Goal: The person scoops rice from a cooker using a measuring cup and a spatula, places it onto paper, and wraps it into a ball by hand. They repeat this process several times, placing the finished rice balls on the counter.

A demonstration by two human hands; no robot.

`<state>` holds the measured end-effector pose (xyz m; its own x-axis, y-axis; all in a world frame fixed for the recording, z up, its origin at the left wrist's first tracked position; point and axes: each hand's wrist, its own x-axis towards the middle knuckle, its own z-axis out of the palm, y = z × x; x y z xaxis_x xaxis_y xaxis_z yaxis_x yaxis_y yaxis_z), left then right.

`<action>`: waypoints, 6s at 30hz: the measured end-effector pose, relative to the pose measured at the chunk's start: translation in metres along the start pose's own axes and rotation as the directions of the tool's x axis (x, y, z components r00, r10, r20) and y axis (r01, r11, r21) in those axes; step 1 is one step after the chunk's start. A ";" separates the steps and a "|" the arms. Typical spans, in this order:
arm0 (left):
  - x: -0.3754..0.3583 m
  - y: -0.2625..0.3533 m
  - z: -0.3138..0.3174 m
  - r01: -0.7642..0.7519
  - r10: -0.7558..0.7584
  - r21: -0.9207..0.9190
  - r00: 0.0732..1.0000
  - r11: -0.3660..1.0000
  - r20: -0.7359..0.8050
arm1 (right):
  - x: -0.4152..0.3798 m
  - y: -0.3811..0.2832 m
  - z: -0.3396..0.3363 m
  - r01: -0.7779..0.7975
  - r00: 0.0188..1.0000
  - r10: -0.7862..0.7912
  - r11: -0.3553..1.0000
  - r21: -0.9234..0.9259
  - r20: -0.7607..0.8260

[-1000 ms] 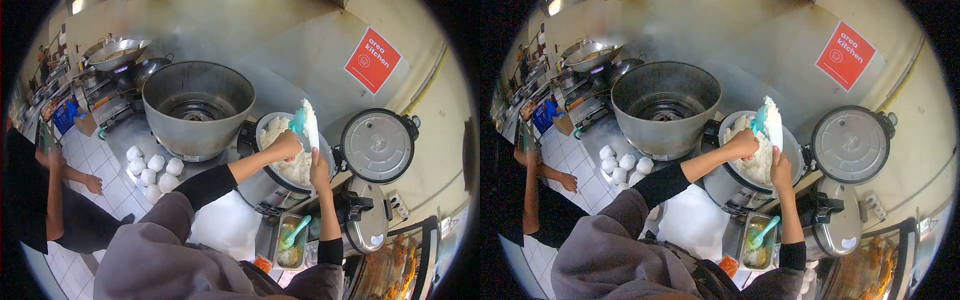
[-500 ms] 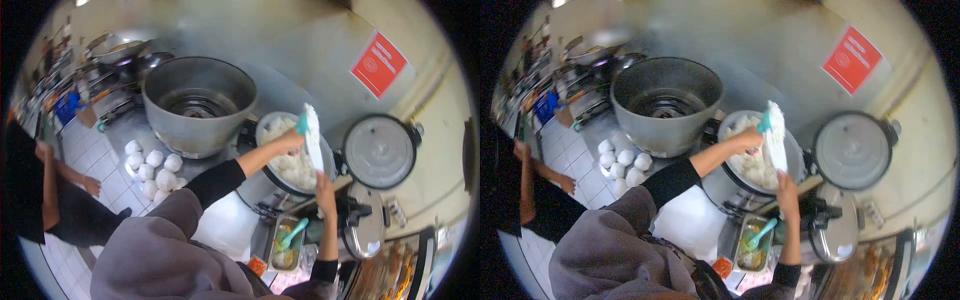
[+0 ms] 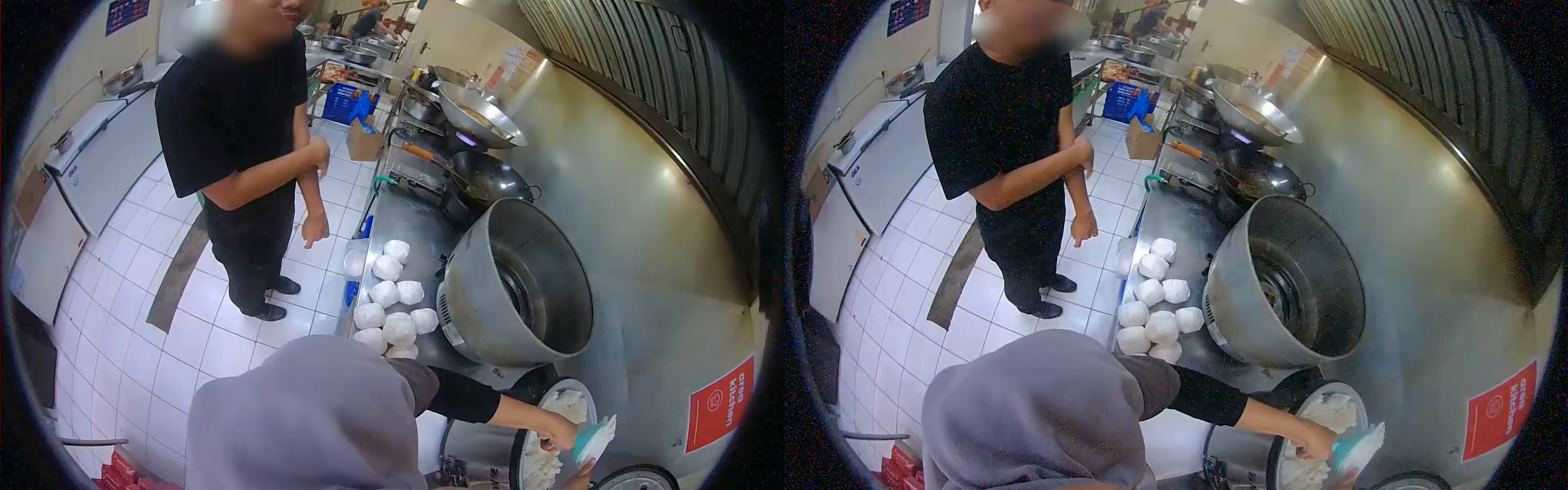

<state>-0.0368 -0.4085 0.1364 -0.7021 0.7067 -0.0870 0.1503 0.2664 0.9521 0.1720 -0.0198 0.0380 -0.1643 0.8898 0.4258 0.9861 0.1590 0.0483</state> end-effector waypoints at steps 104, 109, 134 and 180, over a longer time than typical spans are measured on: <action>0.105 -0.348 0.172 -0.423 0.354 0.103 0.850 0.900 0.390 | -0.356 -0.039 0.172 0.308 0.768 -0.619 0.579 0.755 0.162; 0.137 -0.342 0.185 -0.374 0.358 0.108 0.923 0.921 0.141 | -0.349 -0.039 0.176 0.185 0.818 -0.552 0.519 0.835 0.162; 0.142 -0.418 0.191 -0.786 0.754 -0.018 0.585 0.618 0.298 | -0.325 -0.004 0.227 0.126 0.867 -0.453 0.604 0.787 0.209; 0.083 -0.388 0.212 -0.964 0.693 0.144 0.260 0.223 0.672 | -0.271 -0.061 0.213 0.123 0.932 -0.298 0.794 0.595 0.206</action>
<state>-0.0060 -0.3145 -0.3019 0.3891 0.8091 0.4403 0.8106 -0.5278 0.2535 0.1517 -0.1797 -0.2726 -0.4524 0.8699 0.1967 0.7484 0.4902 -0.4467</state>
